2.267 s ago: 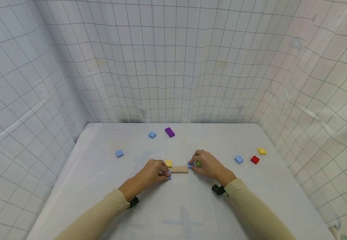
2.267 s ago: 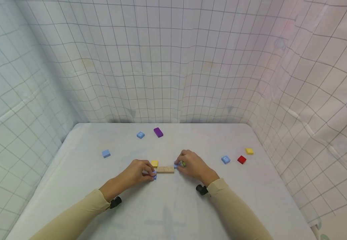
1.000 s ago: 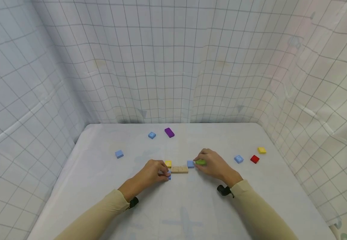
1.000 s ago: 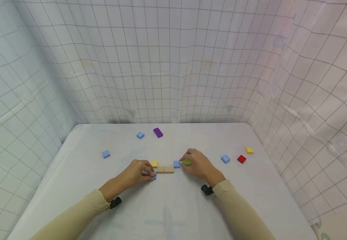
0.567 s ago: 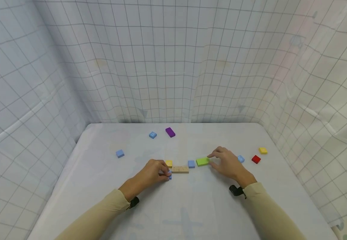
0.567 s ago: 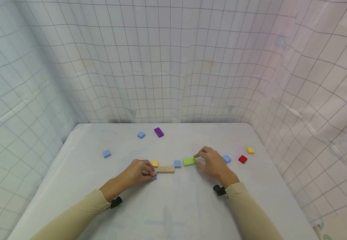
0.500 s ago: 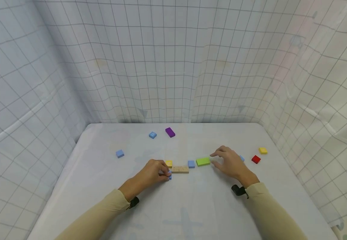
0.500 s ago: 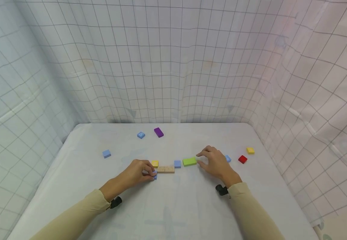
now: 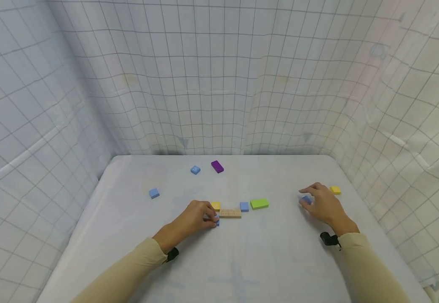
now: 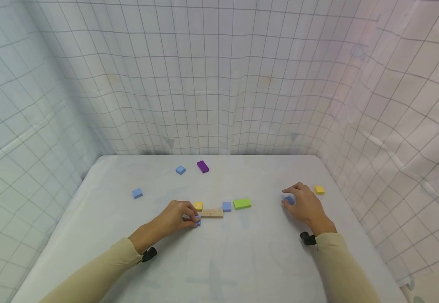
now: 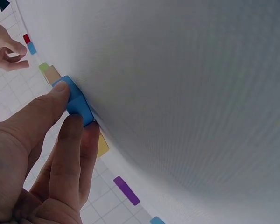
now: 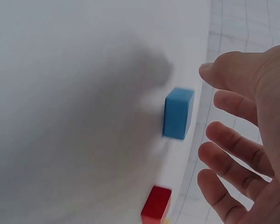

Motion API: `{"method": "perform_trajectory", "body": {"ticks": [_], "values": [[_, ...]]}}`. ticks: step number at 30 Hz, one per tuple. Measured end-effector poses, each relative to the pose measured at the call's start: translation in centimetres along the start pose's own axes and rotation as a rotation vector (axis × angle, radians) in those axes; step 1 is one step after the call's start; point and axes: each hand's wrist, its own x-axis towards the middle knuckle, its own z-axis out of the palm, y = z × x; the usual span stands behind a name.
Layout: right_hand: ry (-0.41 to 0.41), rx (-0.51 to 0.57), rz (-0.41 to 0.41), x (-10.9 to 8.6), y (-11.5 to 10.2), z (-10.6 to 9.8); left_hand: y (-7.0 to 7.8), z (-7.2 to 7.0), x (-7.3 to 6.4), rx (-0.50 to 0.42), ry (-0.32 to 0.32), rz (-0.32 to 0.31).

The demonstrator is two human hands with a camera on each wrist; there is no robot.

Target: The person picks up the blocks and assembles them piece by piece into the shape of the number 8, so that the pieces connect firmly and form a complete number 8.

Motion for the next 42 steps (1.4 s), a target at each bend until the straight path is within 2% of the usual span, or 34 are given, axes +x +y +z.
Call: {"method": "perform_trajectory", "body": {"ticks": [3,5,7,10,13,15,16,20,22,25,28,30,31,32,35,37,40,42], "values": [[-0.011,0.023,0.017,-0.4,0.9,0.0,-0.5,0.2,0.0,-0.014,0.007,0.013],[-0.006,0.039,0.009,-0.6,1.3,0.0,0.4,-0.3,-0.1,-0.023,0.001,0.002],[0.007,0.047,-0.008,-0.7,1.7,0.2,0.4,-0.3,-0.1,-0.011,0.001,0.016],[0.042,0.044,-0.047,-0.8,2.0,0.4,1.3,-0.8,0.0,-0.015,-0.025,-0.02],[0.061,0.043,-0.07,-0.8,2.1,0.7,2.8,-1.6,0.1,-0.029,-0.058,-0.104],[0.065,0.047,-0.07,-0.8,2.1,0.8,2.8,-1.6,0.1,-0.034,-0.063,-0.113],[0.067,0.05,-0.069,-0.8,2.1,0.8,2.7,-1.5,0.1,-0.032,-0.062,-0.109],[0.082,0.069,-0.078,-0.7,2.1,0.9,0.2,-0.2,0.0,-0.032,-0.038,-0.059],[0.09,0.077,-0.09,-0.6,2.0,0.9,-1.5,0.8,0.1,-0.031,-0.03,-0.055],[0.094,0.084,-0.097,-0.6,2.0,1.0,-3.1,1.8,0.1,-0.045,-0.026,-0.065],[0.09,0.09,-0.09,-0.5,2.1,1.1,-2.0,1.2,0.0,-0.011,-0.023,-0.039],[0.089,0.094,-0.085,-0.5,2.1,1.2,-2.2,1.0,-0.2,-0.004,-0.009,0.012],[0.09,0.097,-0.085,-0.4,2.0,1.2,-1.4,0.5,-0.1,-0.002,-0.013,0.014],[0.091,0.1,-0.083,-0.4,2.0,1.2,-0.5,0.0,-0.2,-0.002,-0.016,0.01],[0.099,0.103,-0.083,-0.4,2.0,1.3,0.6,-0.6,0.0,-0.023,-0.028,-0.019],[0.098,0.105,-0.084,-0.4,1.9,1.4,2.3,-1.3,0.1,-0.029,-0.041,-0.064],[0.083,0.107,-0.081,-0.5,1.7,1.5,0.2,0.0,0.1,-0.008,-0.03,-0.044],[0.071,0.105,-0.076,-0.5,1.5,1.5,-1.7,1.1,0.2,-0.014,-0.029,-0.039]]}}
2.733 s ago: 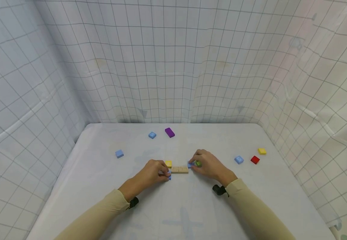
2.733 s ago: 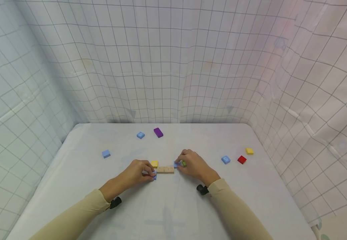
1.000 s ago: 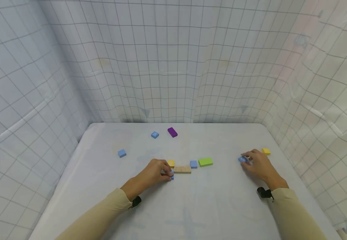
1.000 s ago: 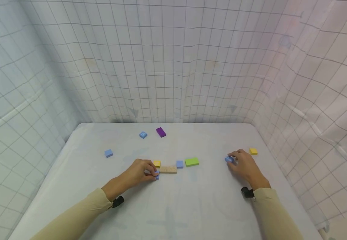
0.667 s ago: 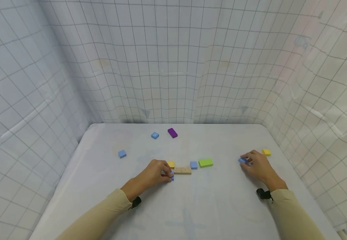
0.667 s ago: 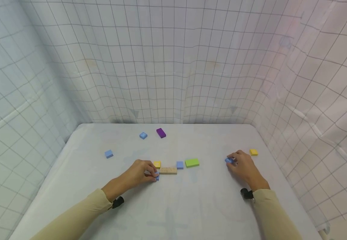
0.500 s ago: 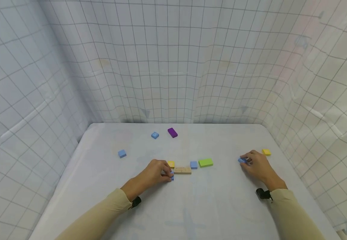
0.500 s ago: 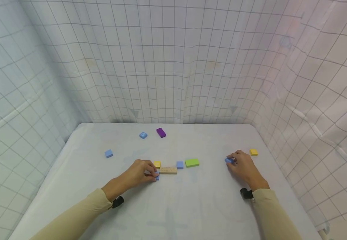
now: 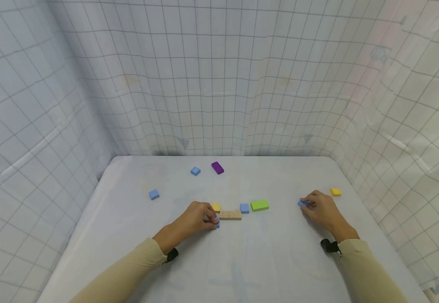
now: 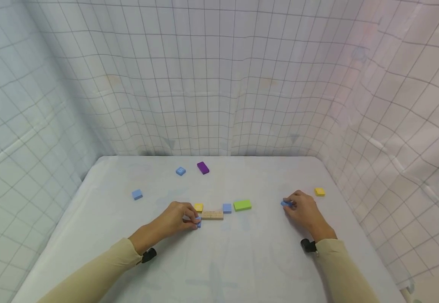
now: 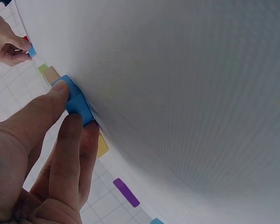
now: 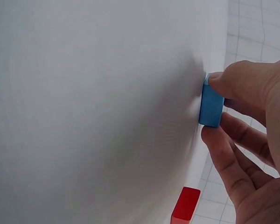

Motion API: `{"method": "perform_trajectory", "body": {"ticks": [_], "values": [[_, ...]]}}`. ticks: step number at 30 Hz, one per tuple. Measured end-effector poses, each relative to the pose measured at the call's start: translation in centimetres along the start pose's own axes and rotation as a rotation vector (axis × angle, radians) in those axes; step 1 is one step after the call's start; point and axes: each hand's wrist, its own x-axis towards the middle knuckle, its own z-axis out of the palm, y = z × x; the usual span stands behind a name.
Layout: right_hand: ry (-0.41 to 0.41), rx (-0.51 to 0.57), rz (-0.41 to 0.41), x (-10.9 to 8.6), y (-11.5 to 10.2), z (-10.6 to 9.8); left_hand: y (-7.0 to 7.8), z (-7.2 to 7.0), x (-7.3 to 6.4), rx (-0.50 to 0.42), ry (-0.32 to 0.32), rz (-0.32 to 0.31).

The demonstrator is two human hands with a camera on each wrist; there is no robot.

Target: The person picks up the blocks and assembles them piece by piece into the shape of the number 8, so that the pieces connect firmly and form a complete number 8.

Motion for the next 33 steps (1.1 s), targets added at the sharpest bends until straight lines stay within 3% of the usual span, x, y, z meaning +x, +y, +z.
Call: {"method": "perform_trajectory", "body": {"ticks": [2,3,6,9,10,12,15,17,20,23,27,30,33], "values": [[-0.004,0.002,0.005,0.0,-0.2,0.1,-1.9,1.1,0.2,0.006,0.002,0.0],[-0.004,0.001,0.007,0.0,-0.3,0.1,-1.5,0.8,0.0,0.022,0.002,0.006],[-0.008,0.003,0.007,0.0,-0.6,0.2,-2.4,1.3,0.1,0.021,0.005,0.015],[-0.026,0.002,0.013,0.0,-0.9,0.3,-2.3,1.4,0.0,0.028,0.021,0.028],[-0.032,0.001,0.017,0.0,-1.0,0.3,-3.0,1.8,0.1,0.002,0.029,0.026],[-0.041,0.0,0.026,-0.1,-1.3,0.4,-2.1,1.3,-0.1,-0.006,0.048,0.051],[-0.045,0.015,0.032,-0.2,-1.6,0.4,1.4,-0.5,-0.4,-0.009,0.031,0.01],[-0.05,0.025,0.036,-0.2,-1.9,0.5,2.5,-1.1,-0.4,-0.024,0.022,-0.018],[-0.056,0.035,0.043,-0.3,-2.3,0.8,1.7,-0.7,-0.4,-0.014,0.01,-0.037],[-0.049,0.032,0.034,-0.5,-2.7,1.2,-1.6,1.1,-0.2,-0.002,0.02,0.006],[-0.043,0.028,0.015,-0.6,-3.3,1.6,-3.3,2.0,0.1,-0.008,0.002,-0.007],[-0.06,0.03,0.008,-0.6,-3.9,1.8,-3.0,1.8,0.1,-0.02,0.0,-0.035],[-0.082,0.04,0.02,-0.6,-4.6,1.8,-1.1,0.8,-0.1,-0.009,0.01,-0.015]]}}
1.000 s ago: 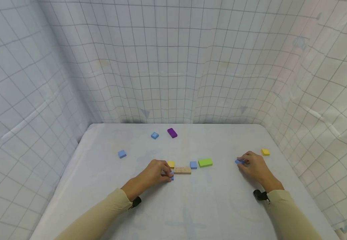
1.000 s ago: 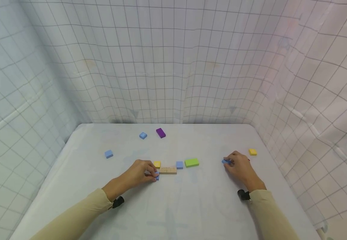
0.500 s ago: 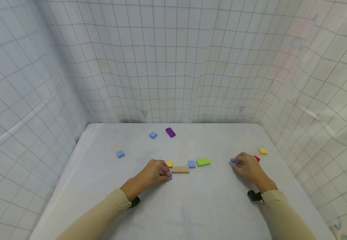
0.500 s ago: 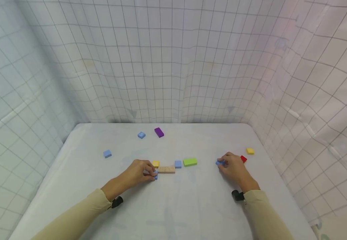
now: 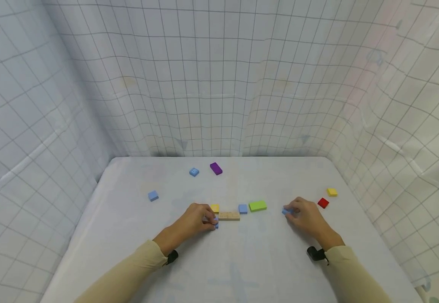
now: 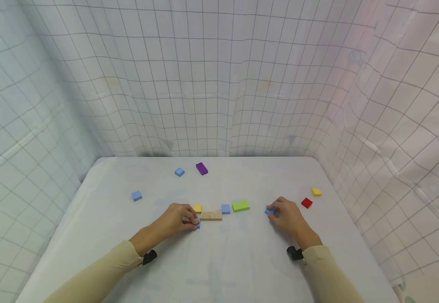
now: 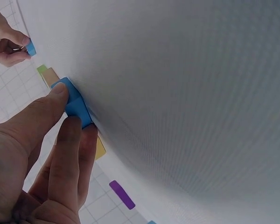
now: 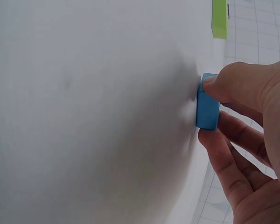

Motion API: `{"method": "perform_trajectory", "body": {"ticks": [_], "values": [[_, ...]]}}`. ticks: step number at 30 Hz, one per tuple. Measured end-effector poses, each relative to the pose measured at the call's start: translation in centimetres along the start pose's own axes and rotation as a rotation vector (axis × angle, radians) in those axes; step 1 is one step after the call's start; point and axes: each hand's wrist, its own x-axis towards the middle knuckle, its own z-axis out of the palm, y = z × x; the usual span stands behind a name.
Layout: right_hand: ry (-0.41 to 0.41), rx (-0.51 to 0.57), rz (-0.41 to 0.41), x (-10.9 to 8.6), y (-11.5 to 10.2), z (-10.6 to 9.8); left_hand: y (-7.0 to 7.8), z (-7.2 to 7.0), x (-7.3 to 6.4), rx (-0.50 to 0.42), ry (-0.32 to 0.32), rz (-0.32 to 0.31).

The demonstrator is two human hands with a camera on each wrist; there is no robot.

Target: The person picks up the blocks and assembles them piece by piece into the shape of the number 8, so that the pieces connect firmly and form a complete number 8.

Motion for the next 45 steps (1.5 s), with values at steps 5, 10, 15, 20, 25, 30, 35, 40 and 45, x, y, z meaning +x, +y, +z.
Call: {"method": "perform_trajectory", "body": {"ticks": [5,10,15,20,25,30,35,40,45], "values": [[-0.029,0.018,0.0,-0.1,-0.8,0.5,2.1,-0.8,-0.2,-0.037,0.014,0.021],[-0.055,0.037,-0.025,-0.2,-1.6,1.2,0.2,0.3,-0.2,0.003,0.005,0.019],[-0.08,0.034,-0.04,-0.1,-2.5,1.7,-1.6,1.1,0.0,0.029,-0.016,0.005],[-0.096,0.016,-0.05,-0.3,-3.1,2.1,-2.4,1.5,-0.1,0.016,-0.017,0.023],[-0.085,0.044,-0.089,-0.5,-3.3,2.7,-2.1,1.5,-0.1,0.008,0.021,0.034],[-0.074,0.052,-0.148,-0.4,-3.7,2.9,-0.7,0.6,-0.1,0.042,0.025,0.074],[-0.1,0.081,-0.178,0.0,-4.6,2.7,-2.0,1.1,0.4,0.02,0.008,0.019],[-0.139,0.082,-0.198,0.6,-5.5,2.6,-2.6,1.3,0.7,0.021,0.004,0.031],[-0.15,0.086,-0.257,1.1,-6.1,2.7,-2.8,1.3,0.8,0.014,-0.005,0.009]]}}
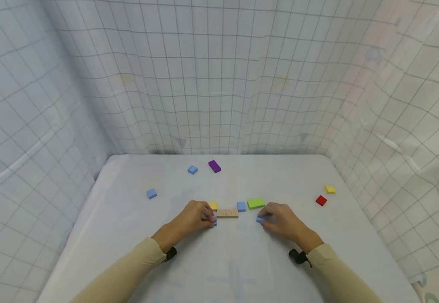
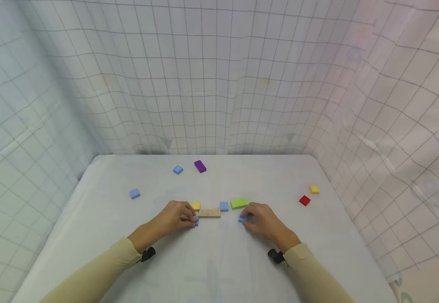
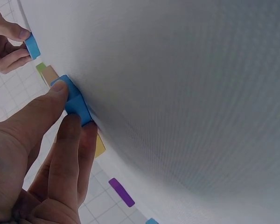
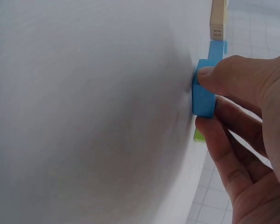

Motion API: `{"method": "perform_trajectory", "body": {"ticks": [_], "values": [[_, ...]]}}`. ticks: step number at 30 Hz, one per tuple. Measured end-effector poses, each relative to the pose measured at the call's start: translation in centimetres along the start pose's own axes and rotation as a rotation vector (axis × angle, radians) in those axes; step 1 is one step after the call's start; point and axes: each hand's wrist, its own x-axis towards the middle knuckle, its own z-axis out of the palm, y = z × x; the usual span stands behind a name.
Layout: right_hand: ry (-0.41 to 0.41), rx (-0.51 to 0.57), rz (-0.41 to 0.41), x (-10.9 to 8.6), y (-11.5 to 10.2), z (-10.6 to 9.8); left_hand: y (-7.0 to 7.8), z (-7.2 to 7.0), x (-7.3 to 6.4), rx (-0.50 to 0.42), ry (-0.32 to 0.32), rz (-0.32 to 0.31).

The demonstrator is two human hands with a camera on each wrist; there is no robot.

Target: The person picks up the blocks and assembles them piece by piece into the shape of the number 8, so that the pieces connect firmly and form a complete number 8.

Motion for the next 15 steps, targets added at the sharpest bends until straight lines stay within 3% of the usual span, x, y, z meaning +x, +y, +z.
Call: {"method": "perform_trajectory", "body": {"ticks": [7,15], "values": [[-0.021,0.012,-0.059,0.9,-0.4,0.3,0.7,-0.5,0.1,0.016,-0.016,-0.041],[-0.029,0.008,-0.101,1.7,-0.9,1.1,0.4,-0.3,0.0,0.004,-0.014,-0.027]]}}
